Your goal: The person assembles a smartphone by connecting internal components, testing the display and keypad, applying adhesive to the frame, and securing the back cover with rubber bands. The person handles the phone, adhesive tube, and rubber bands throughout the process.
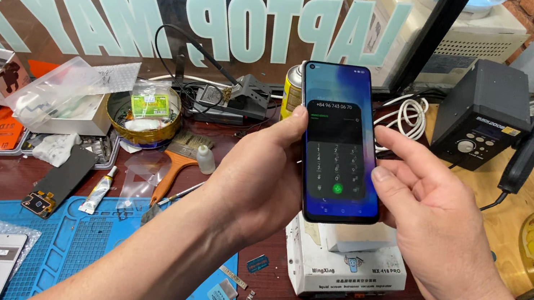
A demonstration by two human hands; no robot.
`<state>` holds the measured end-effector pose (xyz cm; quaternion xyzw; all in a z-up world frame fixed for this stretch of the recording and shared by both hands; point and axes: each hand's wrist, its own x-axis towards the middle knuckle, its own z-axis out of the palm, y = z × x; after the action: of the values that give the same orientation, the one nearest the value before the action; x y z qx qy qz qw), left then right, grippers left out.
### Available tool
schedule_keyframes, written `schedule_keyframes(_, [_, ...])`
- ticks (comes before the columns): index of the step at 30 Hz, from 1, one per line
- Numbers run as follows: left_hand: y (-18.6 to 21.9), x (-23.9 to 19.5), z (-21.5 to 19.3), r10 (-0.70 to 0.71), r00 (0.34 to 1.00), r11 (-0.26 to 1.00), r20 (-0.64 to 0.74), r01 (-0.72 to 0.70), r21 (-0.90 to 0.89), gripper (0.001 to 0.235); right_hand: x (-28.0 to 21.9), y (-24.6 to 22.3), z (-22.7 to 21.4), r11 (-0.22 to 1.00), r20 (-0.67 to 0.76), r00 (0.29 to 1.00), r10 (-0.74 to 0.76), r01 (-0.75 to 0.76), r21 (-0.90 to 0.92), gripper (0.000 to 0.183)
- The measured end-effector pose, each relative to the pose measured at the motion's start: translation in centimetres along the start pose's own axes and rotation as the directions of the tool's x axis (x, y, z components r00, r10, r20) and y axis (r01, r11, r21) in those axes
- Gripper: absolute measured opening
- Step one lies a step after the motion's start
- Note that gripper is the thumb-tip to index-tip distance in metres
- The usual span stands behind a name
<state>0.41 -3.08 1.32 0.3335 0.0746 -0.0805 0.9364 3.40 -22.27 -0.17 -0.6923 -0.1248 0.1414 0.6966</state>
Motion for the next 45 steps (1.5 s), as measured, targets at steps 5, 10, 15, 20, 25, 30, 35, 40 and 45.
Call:
schedule_keyframes(5, [0.7, -0.6, 0.5, -0.026, 0.993, 0.998, 0.112, 0.019, 0.063, 0.037, 0.3, 0.9, -1.8, 0.966, 0.218, 0.976, 0.013, -0.068, 0.249, 0.056])
schedule_keyframes(10, [0.9, -1.2, 1.5, -0.048, 0.994, 0.996, 0.101, 0.04, 0.082, 0.039, 0.3, 2.0, -2.8, 0.916, 0.282, 0.959, -0.001, -0.113, 0.385, 0.055])
schedule_keyframes(15, [1.0, -1.6, 2.2, -0.046, 0.995, 0.996, 0.09, 0.038, 0.086, 0.04, 0.3, 2.6, -3.1, 0.899, 0.289, 0.957, 0.009, -0.134, 0.416, 0.055])
schedule_keyframes(20, [0.9, -1.8, 2.5, -0.051, 0.996, 0.993, 0.076, 0.042, 0.108, 0.044, 0.1, 2.8, -2.8, 0.878, 0.287, 0.957, 0.029, -0.162, 0.451, 0.055])
schedule_keyframes(25, [0.5, -1.2, 1.9, -0.063, 0.996, 0.992, 0.058, 0.056, 0.116, 0.047, -0.5, 1.0, -1.6, 0.948, 0.098, 0.995, 0.011, -0.042, 0.314, 0.055])
schedule_keyframes(30, [-0.5, 0.6, 0.2, -0.194, 0.98, 0.981, 0.037, 0.195, -0.018, 0.041, -1.8, -2.2, 0.0, 0.982, -0.056, 0.984, -0.166, 0.16, -0.1, 0.052])
schedule_keyframes(35, [-2.6, 1.3, -1.7, -0.182, 0.943, 0.947, 0.278, 0.244, -0.208, 0.039, -3.0, -4.2, 1.0, 0.845, 0.052, 0.916, -0.397, 0.387, -0.369, 0.052])
schedule_keyframes(40, [-3.8, 2.0, -2.0, -0.151, 0.93, 0.936, 0.334, 0.243, -0.254, 0.038, -3.1, -4.7, 0.6, 0.79, 0.08, 0.904, -0.419, 0.407, -0.458, 0.054])
schedule_keyframes(45, [-4.1, 2.1, -1.6, -0.17, 0.933, 0.943, 0.318, 0.247, -0.222, 0.039, -2.7, -4.8, -0.8, 0.762, 0.102, 0.936, -0.336, 0.333, -0.556, 0.062])
